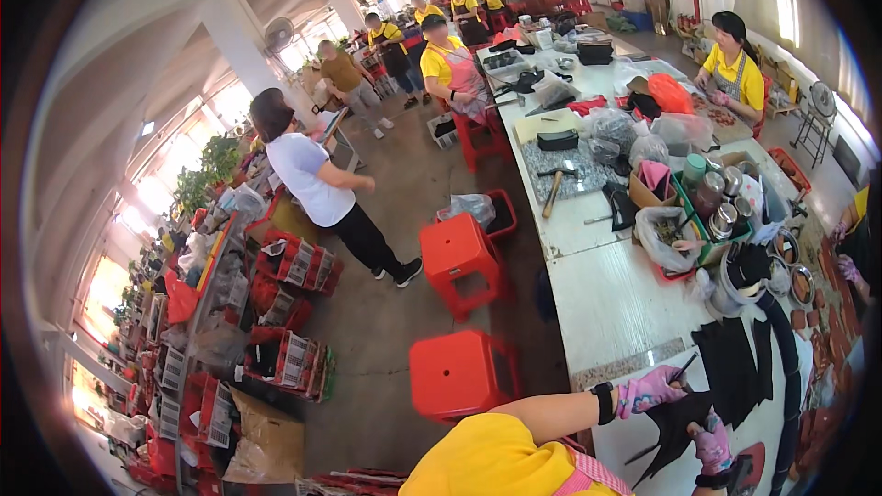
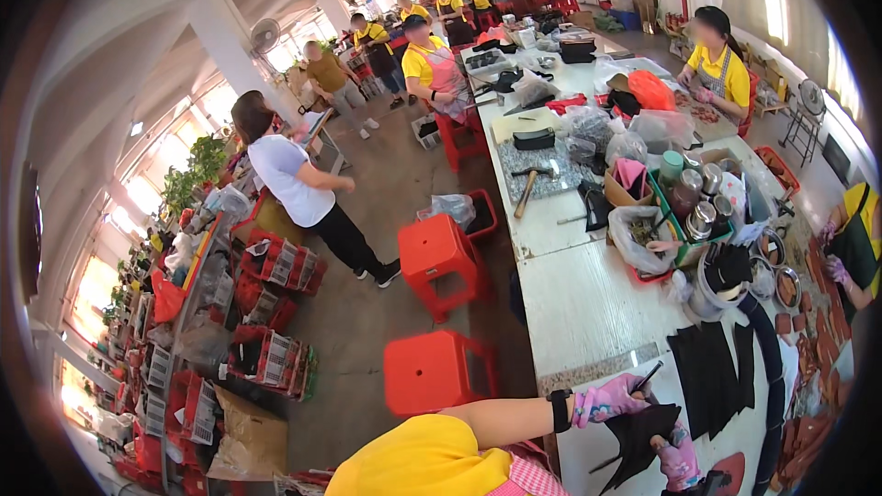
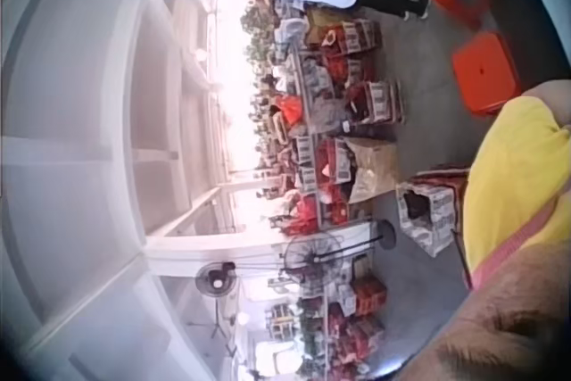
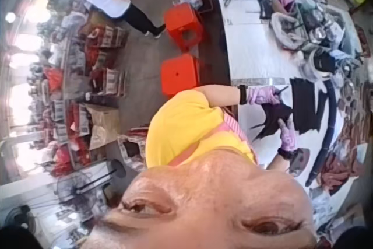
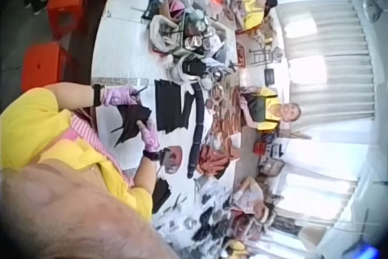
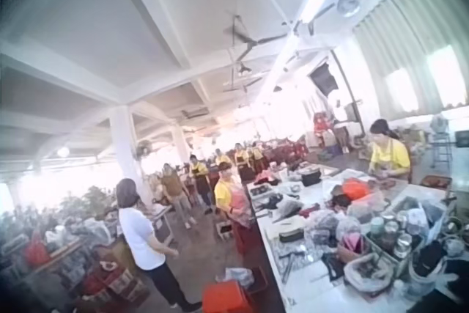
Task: Hammering and assembling black shoe components on a workstation in a factory environment.
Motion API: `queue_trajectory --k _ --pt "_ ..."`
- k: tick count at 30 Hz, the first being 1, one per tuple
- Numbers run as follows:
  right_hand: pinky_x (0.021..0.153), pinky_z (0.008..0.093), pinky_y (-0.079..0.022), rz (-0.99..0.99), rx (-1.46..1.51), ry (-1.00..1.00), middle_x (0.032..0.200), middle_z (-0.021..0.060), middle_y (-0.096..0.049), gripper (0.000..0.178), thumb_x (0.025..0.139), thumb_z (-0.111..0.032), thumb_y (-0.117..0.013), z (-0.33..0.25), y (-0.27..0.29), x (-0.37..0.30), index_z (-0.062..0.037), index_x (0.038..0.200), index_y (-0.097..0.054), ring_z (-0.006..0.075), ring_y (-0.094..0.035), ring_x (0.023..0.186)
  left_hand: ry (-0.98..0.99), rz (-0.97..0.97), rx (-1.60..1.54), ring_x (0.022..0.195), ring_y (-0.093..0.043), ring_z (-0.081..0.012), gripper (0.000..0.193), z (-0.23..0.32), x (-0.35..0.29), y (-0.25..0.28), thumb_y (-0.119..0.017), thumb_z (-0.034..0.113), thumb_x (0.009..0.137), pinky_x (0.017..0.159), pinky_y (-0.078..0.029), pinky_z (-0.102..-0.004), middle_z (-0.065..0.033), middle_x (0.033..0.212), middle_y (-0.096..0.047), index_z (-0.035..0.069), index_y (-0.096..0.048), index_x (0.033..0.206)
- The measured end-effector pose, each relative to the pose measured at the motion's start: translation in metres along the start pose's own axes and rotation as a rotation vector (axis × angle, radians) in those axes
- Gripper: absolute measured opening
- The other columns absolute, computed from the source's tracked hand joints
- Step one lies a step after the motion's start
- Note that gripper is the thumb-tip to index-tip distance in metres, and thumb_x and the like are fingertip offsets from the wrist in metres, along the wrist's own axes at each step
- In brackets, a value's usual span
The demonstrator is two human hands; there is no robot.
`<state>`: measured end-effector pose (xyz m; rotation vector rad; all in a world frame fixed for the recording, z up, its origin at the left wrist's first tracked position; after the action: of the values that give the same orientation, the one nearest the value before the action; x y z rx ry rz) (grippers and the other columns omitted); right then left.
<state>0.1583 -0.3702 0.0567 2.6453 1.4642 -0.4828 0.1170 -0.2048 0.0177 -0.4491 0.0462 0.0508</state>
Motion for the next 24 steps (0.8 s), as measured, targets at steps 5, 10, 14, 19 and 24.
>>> queue_trajectory --k 5,10,14,19,24 --pt "0.092 0.0272 -0.039 0.093 -0.472 -0.167 0.113 0.0118 -0.057 0.051 0.077 -0.010 -0.062 -0.020 0.016 0.033 0.0018 0.124 -0.044 0.0182 -0.053 0.103 0.142 0.117 0.227 0.053 -0.041 -0.0052 0.009 -0.016 0.007 0.053 -0.060 0.009 0.079 0.047 -0.033 -0.0209 0.0037 0.061 -0.046 0.006 -0.053 0.073" --pt "0.097 0.0328 -0.035 0.364 -0.771 -0.234 0.119 0.0218 -0.052 0.061 0.073 -0.017 -0.061 -0.018 0.111 0.083 0.0045 0.126 -0.041 0.0302 -0.048 0.114 0.389 0.197 0.216 0.054 -0.051 -0.0096 0.046 -0.003 0.000 0.105 -0.051 0.050 0.085 0.049 -0.042 -0.0243 -0.0049 0.067 -0.058 0.005 -0.063 0.090" --pt "0.103 0.0348 -0.030 0.551 -0.904 -0.212 0.130 0.0199 -0.043 0.065 0.069 -0.002 -0.056 0.025 0.163 0.101 -0.0003 0.131 -0.038 0.0310 -0.039 0.123 0.491 0.053 0.471 0.062 -0.057 -0.0168 0.052 -0.006 -0.001 0.129 -0.048 0.051 0.085 0.058 -0.046 -0.0322 -0.0058 0.070 -0.061 0.001 -0.063 0.088" --pt "0.099 0.0376 -0.035 0.932 -0.843 -0.054 0.123 0.0177 -0.050 0.046 0.081 -0.021 -0.060 -0.015 0.115 0.087 -0.0062 0.123 -0.048 0.0314 -0.047 0.115 -0.033 -0.216 1.036 0.067 -0.055 -0.0222 0.040 -0.006 -0.016 0.146 -0.046 0.038 0.089 0.063 -0.046 -0.0370 -0.0153 0.072 -0.058 0.001 -0.062 0.092" --pt "0.088 0.0425 -0.042 1.346 -0.977 -0.201 0.112 0.0128 -0.055 0.038 0.074 -0.020 -0.065 0.044 0.114 -0.071 -0.0098 0.110 -0.056 0.0325 -0.052 0.104 0.512 0.029 0.487 0.062 -0.056 -0.0114 0.032 -0.011 -0.030 0.126 -0.046 0.027 0.092 0.056 -0.045 -0.0241 -0.0081 0.077 -0.063 -0.001 -0.062 0.092"
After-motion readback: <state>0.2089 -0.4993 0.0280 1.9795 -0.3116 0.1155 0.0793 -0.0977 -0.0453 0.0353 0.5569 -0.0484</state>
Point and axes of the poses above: each hand's wrist, its own x-axis towards the middle knuckle, its own y-axis out of the back of the hand, z = x × y, the point moved 5 cm from there along x, towards the middle knuckle
